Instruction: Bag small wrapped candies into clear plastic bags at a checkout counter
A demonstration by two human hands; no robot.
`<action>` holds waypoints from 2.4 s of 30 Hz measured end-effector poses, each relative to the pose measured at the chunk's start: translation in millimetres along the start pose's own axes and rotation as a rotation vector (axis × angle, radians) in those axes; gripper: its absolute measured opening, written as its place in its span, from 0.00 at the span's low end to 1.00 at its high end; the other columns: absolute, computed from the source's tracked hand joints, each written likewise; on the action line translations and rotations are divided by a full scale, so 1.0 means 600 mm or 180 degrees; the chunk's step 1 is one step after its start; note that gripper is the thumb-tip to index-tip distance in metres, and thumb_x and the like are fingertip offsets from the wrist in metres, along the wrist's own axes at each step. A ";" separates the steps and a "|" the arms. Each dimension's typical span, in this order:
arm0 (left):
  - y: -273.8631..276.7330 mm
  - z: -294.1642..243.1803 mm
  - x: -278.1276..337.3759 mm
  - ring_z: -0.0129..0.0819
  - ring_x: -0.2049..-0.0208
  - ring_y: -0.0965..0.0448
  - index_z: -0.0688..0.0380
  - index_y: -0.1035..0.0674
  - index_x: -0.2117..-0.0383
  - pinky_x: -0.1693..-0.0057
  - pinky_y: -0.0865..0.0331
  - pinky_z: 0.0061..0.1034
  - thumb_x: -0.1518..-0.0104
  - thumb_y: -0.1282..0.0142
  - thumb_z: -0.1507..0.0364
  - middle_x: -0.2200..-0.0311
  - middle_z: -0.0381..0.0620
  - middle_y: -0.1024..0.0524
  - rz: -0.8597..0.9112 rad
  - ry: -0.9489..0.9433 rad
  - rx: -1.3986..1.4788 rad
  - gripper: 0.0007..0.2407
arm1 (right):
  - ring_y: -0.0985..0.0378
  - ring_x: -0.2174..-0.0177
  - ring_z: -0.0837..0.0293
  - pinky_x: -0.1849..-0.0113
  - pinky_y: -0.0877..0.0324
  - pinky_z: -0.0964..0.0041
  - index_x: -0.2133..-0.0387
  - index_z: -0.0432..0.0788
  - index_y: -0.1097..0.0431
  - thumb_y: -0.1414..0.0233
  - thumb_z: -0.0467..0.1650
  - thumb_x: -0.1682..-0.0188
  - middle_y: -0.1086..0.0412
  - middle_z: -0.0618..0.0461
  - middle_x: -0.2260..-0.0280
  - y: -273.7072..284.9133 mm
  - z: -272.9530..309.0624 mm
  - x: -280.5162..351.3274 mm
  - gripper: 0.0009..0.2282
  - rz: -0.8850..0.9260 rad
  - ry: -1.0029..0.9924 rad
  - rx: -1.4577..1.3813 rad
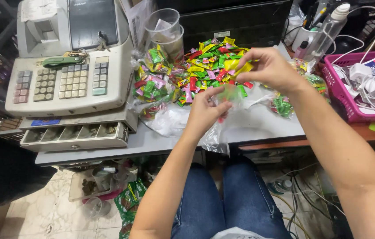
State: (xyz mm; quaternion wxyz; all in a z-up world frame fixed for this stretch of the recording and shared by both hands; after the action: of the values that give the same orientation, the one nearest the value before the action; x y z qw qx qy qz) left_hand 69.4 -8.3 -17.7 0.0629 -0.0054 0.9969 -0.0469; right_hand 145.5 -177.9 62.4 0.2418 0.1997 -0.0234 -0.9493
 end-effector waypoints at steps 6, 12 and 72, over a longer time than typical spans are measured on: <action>-0.010 0.019 -0.020 0.40 0.83 0.17 0.66 0.24 0.46 0.76 0.20 0.28 0.53 0.33 0.81 0.82 0.60 0.22 -0.0165 -0.0040 0.0344 0.24 | 0.21 0.63 0.54 0.63 0.22 0.63 0.65 0.32 0.25 0.33 0.21 0.61 0.25 0.45 0.63 -0.055 0.050 0.021 0.12 0.0798 0.0623 0.1166; 0.002 0.021 -0.015 0.41 0.87 0.20 0.70 0.27 0.44 0.80 0.25 0.29 0.52 0.30 0.79 0.84 0.59 0.23 -0.0191 -0.0101 0.0533 0.26 | 0.21 0.57 0.49 0.58 0.25 0.57 0.64 0.38 0.22 0.35 0.29 0.55 0.23 0.43 0.59 -0.057 0.095 0.037 0.09 0.1054 0.0976 0.1568; 0.012 -0.125 -0.008 0.29 0.75 0.17 0.65 0.26 0.41 0.67 0.17 0.23 0.52 0.32 0.85 0.53 0.64 0.20 0.0166 -0.0765 0.0787 0.28 | 0.25 0.52 0.27 0.49 0.30 0.35 0.56 0.30 0.27 0.35 0.30 0.63 0.26 0.24 0.57 -0.005 -0.209 -0.004 0.22 0.0629 -0.1377 0.3044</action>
State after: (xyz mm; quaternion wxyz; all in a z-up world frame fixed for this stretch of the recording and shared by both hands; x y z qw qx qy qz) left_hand 64.6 6.1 56.3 0.1831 0.0227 0.9686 -0.1665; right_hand 195.2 -167.7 -52.1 0.2017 0.0842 -0.5213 -0.8249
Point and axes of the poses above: each hand's wrist, its own x-axis away from the middle knuckle, its own y-axis out of the back of the hand, z = x × y, the point moved 5 cm from there along -x, towards the middle knuckle
